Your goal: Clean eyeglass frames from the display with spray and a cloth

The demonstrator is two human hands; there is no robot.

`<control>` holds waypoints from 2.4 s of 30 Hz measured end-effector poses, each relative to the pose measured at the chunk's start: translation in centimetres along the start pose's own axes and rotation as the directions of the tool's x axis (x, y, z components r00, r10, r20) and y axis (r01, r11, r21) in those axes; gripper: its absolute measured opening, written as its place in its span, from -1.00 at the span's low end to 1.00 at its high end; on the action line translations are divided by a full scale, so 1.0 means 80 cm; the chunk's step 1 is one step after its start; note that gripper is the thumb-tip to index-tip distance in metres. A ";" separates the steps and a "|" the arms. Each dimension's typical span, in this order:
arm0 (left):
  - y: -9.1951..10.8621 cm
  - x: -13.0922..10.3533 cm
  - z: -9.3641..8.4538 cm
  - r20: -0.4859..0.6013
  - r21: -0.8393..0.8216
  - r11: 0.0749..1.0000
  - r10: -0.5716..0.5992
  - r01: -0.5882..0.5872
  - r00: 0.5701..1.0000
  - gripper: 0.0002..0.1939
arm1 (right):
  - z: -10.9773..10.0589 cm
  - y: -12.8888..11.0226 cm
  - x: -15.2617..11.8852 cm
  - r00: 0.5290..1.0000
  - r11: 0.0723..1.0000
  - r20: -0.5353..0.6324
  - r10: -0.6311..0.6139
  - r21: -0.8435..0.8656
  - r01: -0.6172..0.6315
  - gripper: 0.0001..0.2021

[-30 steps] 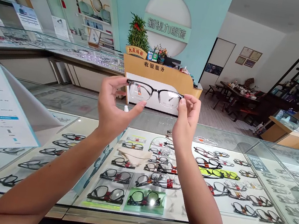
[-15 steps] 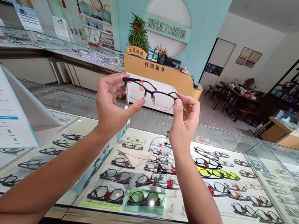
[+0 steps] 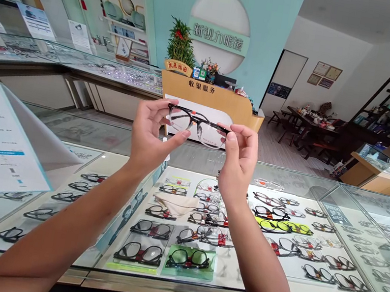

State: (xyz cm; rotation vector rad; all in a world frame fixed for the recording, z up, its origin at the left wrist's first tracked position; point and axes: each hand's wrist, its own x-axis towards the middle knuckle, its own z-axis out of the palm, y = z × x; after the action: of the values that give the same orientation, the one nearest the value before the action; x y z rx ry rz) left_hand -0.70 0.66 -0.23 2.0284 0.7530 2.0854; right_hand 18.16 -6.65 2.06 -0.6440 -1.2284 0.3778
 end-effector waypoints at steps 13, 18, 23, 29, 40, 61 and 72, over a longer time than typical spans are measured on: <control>0.019 0.007 -0.014 0.080 0.153 0.978 0.128 -0.139 0.989 -0.29 | -0.036 -0.006 0.024 0.968 0.974 0.251 -0.014 -0.216 0.070 -0.89; 0.042 0.007 -0.016 0.186 0.218 0.939 0.228 -0.266 0.956 -0.28 | -0.033 -0.005 0.022 0.918 0.900 0.383 -0.105 -0.356 0.251 -0.92; 0.050 0.007 -0.015 0.220 0.199 0.932 0.258 -0.303 0.941 -0.28 | -0.031 0.000 0.021 0.893 0.905 0.442 -0.078 -0.345 0.250 -0.91; 0.052 0.007 -0.017 0.237 0.173 0.958 0.183 -0.227 0.954 -0.29 | -0.034 0.000 0.024 0.868 0.943 0.497 0.010 -0.294 0.158 -0.86; 0.029 0.003 -0.010 0.319 -0.189 0.982 0.051 0.011 0.946 -0.24 | -0.032 0.011 0.026 0.782 0.982 0.595 0.186 -0.103 -0.156 -0.80; 0.073 -0.019 0.013 0.123 0.134 0.982 -0.153 0.136 0.981 -0.76 | 0.006 0.021 -0.010 0.952 0.925 0.273 -0.136 -0.310 0.221 -0.84; 0.056 -0.001 0.003 0.124 0.048 0.941 -0.337 0.334 0.933 -0.80 | 0.000 -0.007 -0.015 0.916 0.895 0.391 -0.095 -0.368 0.250 -0.87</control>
State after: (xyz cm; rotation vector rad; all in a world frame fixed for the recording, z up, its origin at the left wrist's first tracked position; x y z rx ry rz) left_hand 0.64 -3.21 1.64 1.8676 1.0251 1.7444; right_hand 17.76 -7.80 1.53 -0.8389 -1.7366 0.0790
